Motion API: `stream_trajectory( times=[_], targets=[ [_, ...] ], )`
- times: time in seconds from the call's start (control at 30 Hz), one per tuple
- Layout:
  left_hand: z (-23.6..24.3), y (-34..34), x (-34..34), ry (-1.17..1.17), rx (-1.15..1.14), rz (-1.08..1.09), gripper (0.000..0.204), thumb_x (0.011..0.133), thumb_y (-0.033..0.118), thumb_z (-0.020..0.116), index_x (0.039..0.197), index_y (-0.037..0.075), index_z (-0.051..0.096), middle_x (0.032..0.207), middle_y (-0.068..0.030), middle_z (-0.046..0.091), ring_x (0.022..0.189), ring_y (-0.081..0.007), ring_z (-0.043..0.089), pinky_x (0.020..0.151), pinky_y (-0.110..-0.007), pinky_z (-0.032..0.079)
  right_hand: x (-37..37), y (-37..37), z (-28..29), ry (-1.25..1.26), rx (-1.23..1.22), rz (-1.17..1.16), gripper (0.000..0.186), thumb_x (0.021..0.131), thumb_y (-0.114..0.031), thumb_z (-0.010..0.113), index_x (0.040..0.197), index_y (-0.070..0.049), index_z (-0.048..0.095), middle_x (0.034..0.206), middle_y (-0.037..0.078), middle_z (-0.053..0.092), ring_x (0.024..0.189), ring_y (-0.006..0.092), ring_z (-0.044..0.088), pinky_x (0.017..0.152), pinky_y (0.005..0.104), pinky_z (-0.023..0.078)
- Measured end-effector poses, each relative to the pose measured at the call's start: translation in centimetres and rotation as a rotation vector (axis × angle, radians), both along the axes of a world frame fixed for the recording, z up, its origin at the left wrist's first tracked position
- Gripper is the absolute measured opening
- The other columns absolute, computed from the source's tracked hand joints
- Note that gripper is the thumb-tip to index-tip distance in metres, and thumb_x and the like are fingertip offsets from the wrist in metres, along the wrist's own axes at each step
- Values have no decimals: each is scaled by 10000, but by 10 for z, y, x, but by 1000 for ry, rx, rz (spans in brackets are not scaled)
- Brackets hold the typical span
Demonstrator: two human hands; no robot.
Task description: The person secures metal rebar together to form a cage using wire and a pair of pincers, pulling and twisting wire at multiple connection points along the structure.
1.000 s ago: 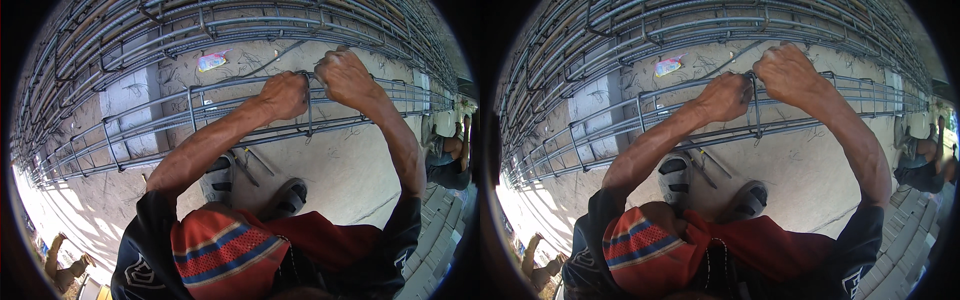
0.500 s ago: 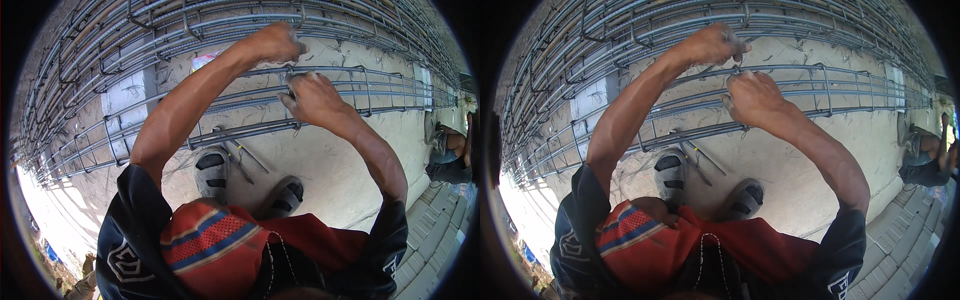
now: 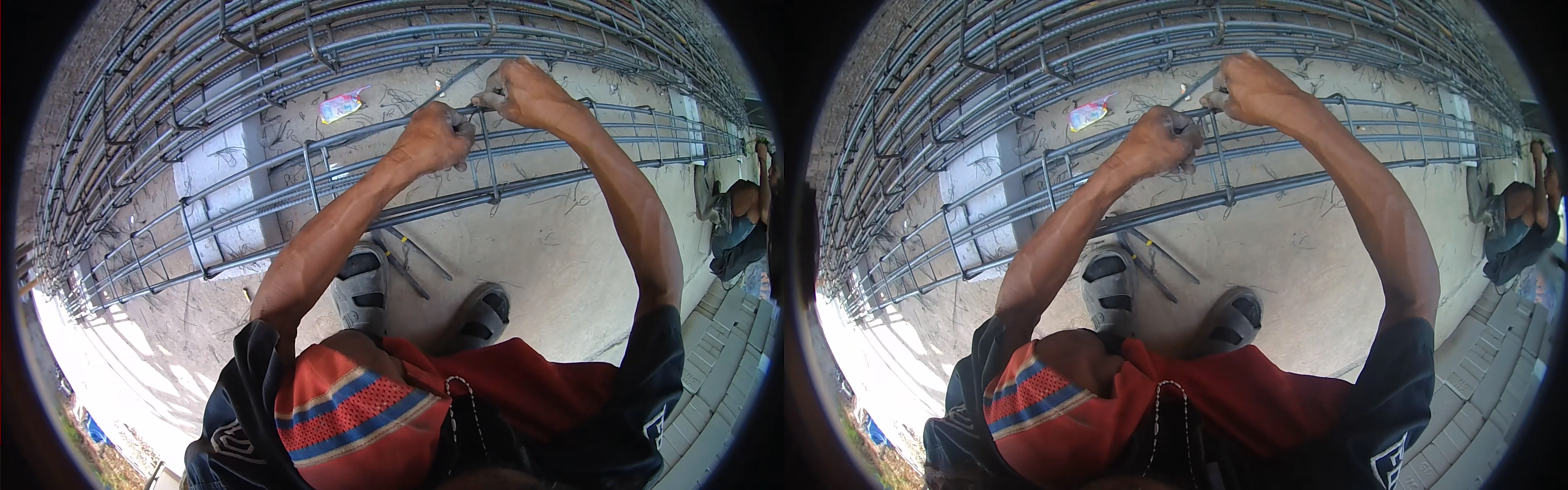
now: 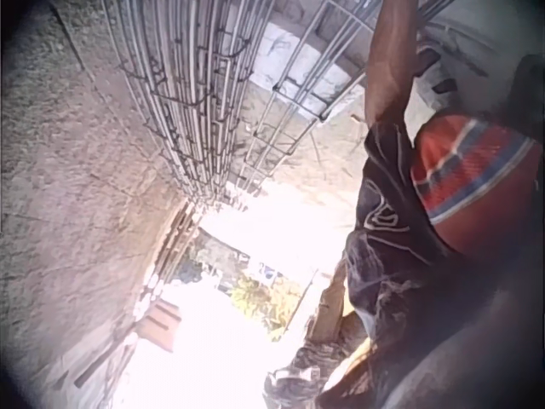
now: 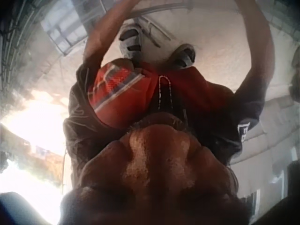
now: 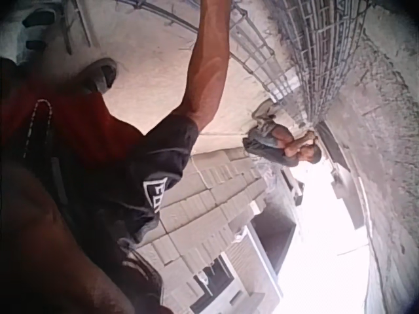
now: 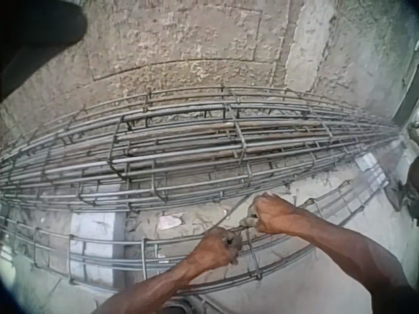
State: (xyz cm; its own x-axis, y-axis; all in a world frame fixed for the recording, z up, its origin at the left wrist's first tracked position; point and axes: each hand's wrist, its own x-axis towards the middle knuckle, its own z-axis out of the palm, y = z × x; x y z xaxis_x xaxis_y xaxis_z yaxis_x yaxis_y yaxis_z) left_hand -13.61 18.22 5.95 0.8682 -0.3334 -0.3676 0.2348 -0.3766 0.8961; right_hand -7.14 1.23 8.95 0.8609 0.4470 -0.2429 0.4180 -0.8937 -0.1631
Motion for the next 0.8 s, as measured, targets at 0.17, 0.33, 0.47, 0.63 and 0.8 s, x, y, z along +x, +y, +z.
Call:
stream_trajectory(
  times=[0.17, 0.33, 0.47, 0.63, 0.8],
  targets=[
    [18, 23, 44, -639, 557, -414, 183, 812, 118, 576, 773, -41, 655, 677, -193, 627, 619, -287, 618, 609, -384, 490, -40, 3, 0, -11, 58, -50, 338, 880, -273, 584, 751, 24, 680, 722, 209, 643, 695, 313, 629, 666, 417, 497],
    [31, -1, 104, -1264, 533, -798, 170, 704, 154, 730, 781, 17, 666, 712, -153, 645, 677, -235, 652, 573, -358, 498, -48, 26, 5, -18, 107, -143, 297, 867, -212, 539, 779, 49, 650, 706, 226, 626, 691, 352, 628, 703, 429, 499],
    [74, -13, 112, -1196, 667, -850, 193, 738, 137, 631, 876, 2, 624, 858, -151, 627, 864, -332, 605, 689, -421, 488, -53, 17, 40, 190, 100, -247, 335, 826, -299, 612, 755, 25, 662, 674, 181, 626, 632, 281, 621, 664, 386, 502],
    [99, 61, 20, -1211, 296, -279, 258, 731, 215, 739, 846, -4, 667, 682, -128, 639, 620, -219, 622, 588, -323, 490, -98, -48, 87, 187, 205, -37, 378, 785, -330, 686, 606, -3, 624, 525, 106, 574, 458, 198, 537, 553, 350, 471],
    [67, 78, -122, -52, 93, -648, 347, 747, 344, 720, 925, 53, 653, 781, -126, 647, 720, -232, 629, 624, -335, 482, -185, -104, 71, 794, 286, 56, 248, 777, -228, 679, 624, -41, 624, 576, 106, 604, 555, 255, 616, 562, 351, 494]
  ],
)
